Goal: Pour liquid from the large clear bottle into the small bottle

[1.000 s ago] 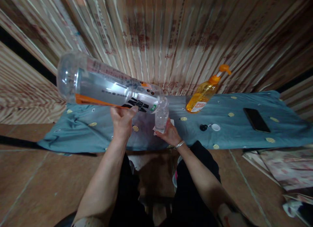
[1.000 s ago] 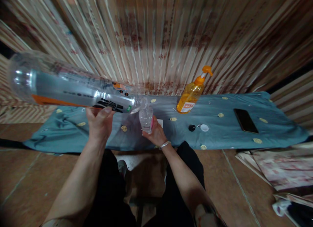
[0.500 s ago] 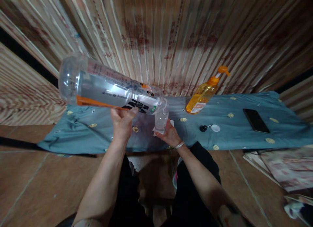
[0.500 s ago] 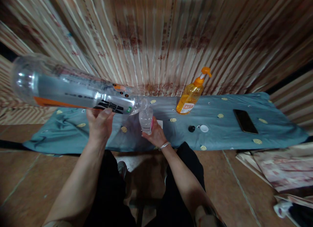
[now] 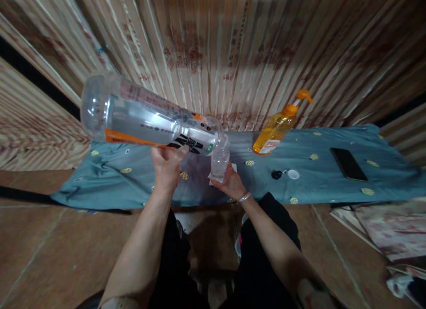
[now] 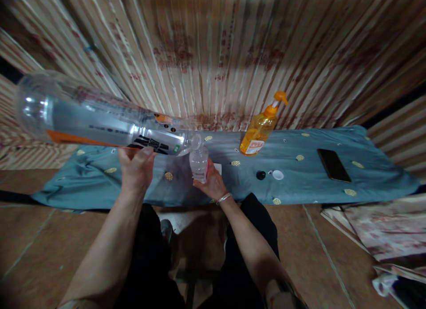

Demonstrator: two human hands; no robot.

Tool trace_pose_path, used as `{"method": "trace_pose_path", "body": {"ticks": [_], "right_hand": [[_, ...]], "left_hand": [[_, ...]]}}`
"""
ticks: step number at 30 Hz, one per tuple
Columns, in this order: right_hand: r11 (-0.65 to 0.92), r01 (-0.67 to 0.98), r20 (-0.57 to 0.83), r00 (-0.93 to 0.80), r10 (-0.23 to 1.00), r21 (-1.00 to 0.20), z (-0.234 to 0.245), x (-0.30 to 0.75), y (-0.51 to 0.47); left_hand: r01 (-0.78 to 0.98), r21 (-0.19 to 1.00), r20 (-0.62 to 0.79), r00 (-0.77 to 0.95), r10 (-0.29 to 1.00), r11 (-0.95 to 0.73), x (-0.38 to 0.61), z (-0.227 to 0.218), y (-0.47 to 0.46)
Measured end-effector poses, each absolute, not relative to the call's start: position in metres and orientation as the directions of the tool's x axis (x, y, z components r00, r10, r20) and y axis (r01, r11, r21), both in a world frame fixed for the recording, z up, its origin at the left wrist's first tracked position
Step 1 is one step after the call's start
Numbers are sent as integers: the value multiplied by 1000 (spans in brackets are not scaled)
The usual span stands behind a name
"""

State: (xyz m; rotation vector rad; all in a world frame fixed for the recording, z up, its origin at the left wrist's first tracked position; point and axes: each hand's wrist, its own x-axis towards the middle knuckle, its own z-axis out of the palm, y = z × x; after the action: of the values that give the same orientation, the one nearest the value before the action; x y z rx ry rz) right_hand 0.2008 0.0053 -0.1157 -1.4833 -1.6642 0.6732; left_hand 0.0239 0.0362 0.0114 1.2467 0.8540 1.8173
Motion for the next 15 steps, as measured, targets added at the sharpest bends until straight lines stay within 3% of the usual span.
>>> {"method": "trace_pose_path", "body": {"ticks": [15], "right_hand": [[177,570,217,2,976,-802,-119,200,6]], "left_hand": [[-243,839,438,-232,869,-487,24,12,35]]}}
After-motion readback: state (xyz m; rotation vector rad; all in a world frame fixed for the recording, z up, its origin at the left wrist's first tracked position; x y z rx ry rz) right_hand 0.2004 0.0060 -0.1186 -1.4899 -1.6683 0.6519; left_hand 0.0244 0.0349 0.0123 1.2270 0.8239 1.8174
